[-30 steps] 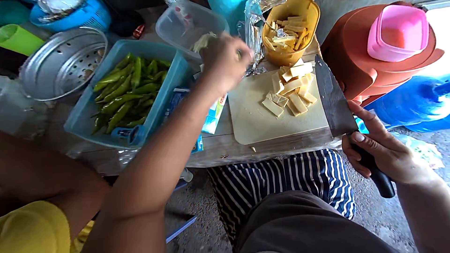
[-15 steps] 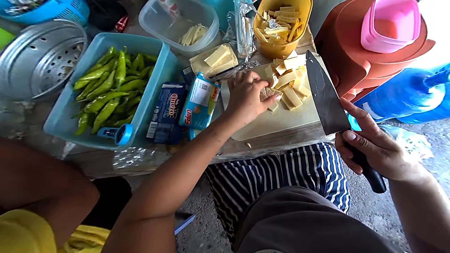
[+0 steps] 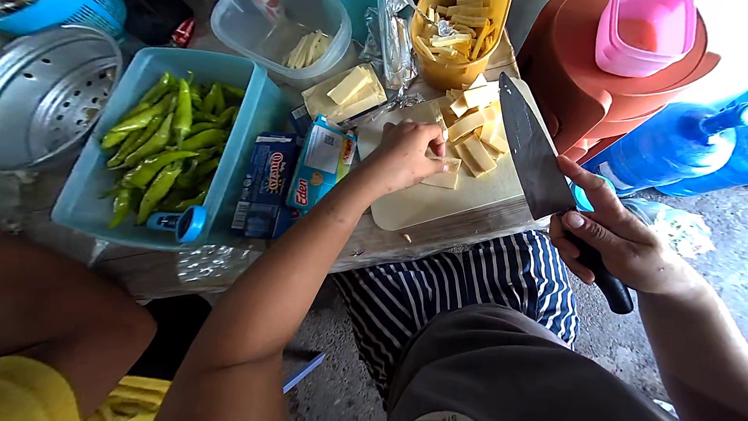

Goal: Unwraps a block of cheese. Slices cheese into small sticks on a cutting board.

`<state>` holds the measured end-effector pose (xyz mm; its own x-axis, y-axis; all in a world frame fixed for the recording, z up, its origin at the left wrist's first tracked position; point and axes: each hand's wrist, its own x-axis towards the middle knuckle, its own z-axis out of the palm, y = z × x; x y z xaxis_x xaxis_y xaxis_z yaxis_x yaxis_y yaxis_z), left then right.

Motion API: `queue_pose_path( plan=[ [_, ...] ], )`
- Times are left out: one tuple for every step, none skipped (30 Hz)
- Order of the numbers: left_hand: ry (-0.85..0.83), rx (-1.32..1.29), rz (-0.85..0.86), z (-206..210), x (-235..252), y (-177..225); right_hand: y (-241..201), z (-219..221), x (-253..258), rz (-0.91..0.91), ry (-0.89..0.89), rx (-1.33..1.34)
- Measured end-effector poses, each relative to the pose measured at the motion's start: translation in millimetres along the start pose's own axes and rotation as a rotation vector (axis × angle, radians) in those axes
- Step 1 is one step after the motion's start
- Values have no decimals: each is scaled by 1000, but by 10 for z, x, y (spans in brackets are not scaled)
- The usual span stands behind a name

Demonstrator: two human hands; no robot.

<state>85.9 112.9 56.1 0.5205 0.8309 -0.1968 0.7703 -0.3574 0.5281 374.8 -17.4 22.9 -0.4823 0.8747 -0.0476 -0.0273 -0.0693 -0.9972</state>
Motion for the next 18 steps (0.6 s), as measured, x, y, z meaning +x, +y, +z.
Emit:
queue_pose_path(
  plan=[
    [5, -26, 6, -37, -34, 13, 0, -3, 0, -3, 0, 3],
    [11, -89, 2, -71, -71, 19, 3, -6, 1, -9, 1, 2],
    [9, -166, -16, -104, -112, 27, 6, -10, 2, -12, 1, 1],
    [-13, -240, -46, -139, -153, 43, 8, -12, 3, -14, -2, -1],
    [-46, -297, -87, -163, -186, 65, 8, -12, 4, -11, -2, -4],
    [-81, -329, -127, -165, -207, 81, 6, -10, 7, -8, -3, -7],
    [-98, -336, -155, -142, -214, 84, 4, -7, 13, -7, -6, -10],
    [-100, -319, -166, -103, -212, 67, 5, -5, 22, -10, -9, -10],
    [-92, -284, -170, -66, -206, 47, 4, 0, 34, -14, -13, -8],
    [-75, -247, -170, -31, -199, 28, 3, 6, 43, -15, -16, -7],
    [-51, -217, -165, 1, -189, 13, 2, 13, 49, -15, -18, -8],
    [-23, -193, -148, 29, -184, 2, 4, 18, 51, -14, -19, -7],
    [3, -168, -129, 50, -180, -1, 8, 22, 52, -13, -23, -8],
    [22, -145, -119, 67, -177, 0, 10, 25, 51, -11, -28, -10],
    [35, -124, -113, 81, -174, 2, 11, 30, 51, -8, -29, -9],
    [46, -105, -110, 93, -174, 5, 14, 31, 49, -3, -31, -10],
    [58, -84, -112, 105, -175, 11, 14, 31, 46, 0, -33, -14],
    [80, -61, -107, 124, -182, 12, 14, 29, 44, 2, -31, -17]
  ],
)
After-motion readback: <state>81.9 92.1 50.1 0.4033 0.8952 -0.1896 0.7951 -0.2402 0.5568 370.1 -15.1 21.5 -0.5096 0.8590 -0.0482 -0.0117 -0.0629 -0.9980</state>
